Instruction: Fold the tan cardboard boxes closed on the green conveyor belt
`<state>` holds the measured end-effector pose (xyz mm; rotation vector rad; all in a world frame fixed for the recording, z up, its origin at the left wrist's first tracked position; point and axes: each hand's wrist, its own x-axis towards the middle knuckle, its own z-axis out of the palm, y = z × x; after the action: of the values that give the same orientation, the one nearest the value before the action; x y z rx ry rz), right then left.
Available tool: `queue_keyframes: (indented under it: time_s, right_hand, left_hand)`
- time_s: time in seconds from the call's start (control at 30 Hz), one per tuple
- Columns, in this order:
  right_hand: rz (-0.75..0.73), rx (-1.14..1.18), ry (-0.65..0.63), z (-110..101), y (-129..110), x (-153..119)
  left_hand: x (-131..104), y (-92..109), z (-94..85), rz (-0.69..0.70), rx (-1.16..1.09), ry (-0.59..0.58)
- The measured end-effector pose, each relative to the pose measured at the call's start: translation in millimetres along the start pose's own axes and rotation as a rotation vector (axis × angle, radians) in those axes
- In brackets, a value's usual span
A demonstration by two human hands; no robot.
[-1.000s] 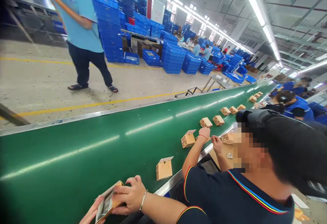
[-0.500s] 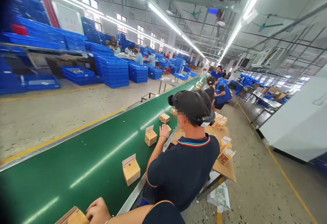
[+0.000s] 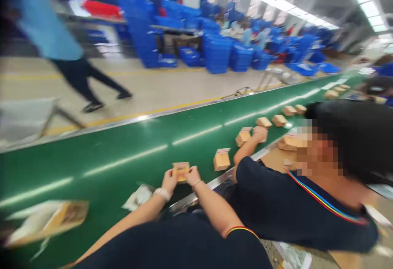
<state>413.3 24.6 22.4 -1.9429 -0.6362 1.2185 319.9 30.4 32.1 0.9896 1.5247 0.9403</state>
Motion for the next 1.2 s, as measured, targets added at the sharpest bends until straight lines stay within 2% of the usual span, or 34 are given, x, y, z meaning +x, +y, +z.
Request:
queue_keyframes:
  time_s: [0.07,0.13,0.17,0.2,0.23,0.3,0.37,0.4,0.43,0.47,0.53,0.57,0.6,0.63,0.67,0.73,0.8,0.87,1.0,1.1,1.2]
  right_hand:
    - [-0.065,-0.039,-0.029,-9,5,13]
    - [-0.138,-0.067,-0.039,-20,13,21]
    - [-0.183,-0.075,-0.025,-27,18,21]
    - [-0.234,-0.082,0.003,-35,24,20]
    - [-0.337,-0.084,0.062,-42,31,17]
    - [-0.695,-0.107,0.140,-54,43,8]
    - [-0.989,-0.162,0.055,-58,52,-2]
    - [-1.074,-0.203,-0.049,-57,55,-7]
    - [-1.137,-0.243,-0.159,-55,56,-11]
    - [-1.192,-0.278,-0.260,-52,56,-15]
    - [-1.294,-0.341,-0.383,-44,56,-21]
    - [-1.338,-0.373,-0.395,-40,57,-23]
    - [-1.375,-0.411,-0.385,-37,58,-24]
    - [-1.401,-0.459,-0.366,-34,60,-24]
    - [-1.415,-0.512,-0.342,-31,62,-24]
    - [-1.408,-0.602,-0.280,-26,66,-19]
    - [-1.364,-0.659,-0.225,-24,67,-11]
    - [-1.332,-0.698,-0.239,-26,64,-1]
    - [-1.301,-0.754,-0.350,-35,51,15]
    - [-1.271,-0.756,-0.366,-40,44,20]
    - [-1.260,-0.743,-0.346,-42,42,19]
  left_hand:
    - [2,-2,15.4,-0.086,0.006,0.085]
    - [-1,-10,22.5,-0.124,-0.011,0.142]
    - [-6,-15,22.2,-0.118,-0.018,0.147]
    - [-13,-19,19.0,-0.094,-0.015,0.092]
    - [-23,-25,12.6,-0.069,-0.002,-0.018]
    - [-45,-36,-9.7,-0.037,0.047,-0.384]
    - [-67,-47,-41.0,-0.055,0.090,-0.742]
    - [-75,-53,-57.8,-0.070,0.107,-0.827]
    - [-81,-57,-74.1,-0.081,0.130,-0.828]
    - [-85,-61,-88.7,-0.086,0.163,-0.735]
    - [-83,-64,-111.1,-0.048,0.249,-0.389]
    - [-77,-64,-118.3,0.013,0.298,-0.226]
    - [-69,-63,-122.8,0.103,0.350,-0.121]
    - [-58,-61,-125.0,0.217,0.406,-0.090]
    - [-47,-59,-125.1,0.338,0.466,-0.129]
    - [-24,-57,-120.6,0.539,0.592,-0.310]
    - [-8,-56,-112.9,0.649,0.683,-0.441]
    - [0,-56,-104.6,0.703,0.715,-0.460]
    - [1,-50,-92.4,0.694,0.676,-0.450]
    - [-1,-42,-87.3,0.591,0.666,-0.469]
    - [-3,-37,-83.2,0.514,0.600,-0.433]
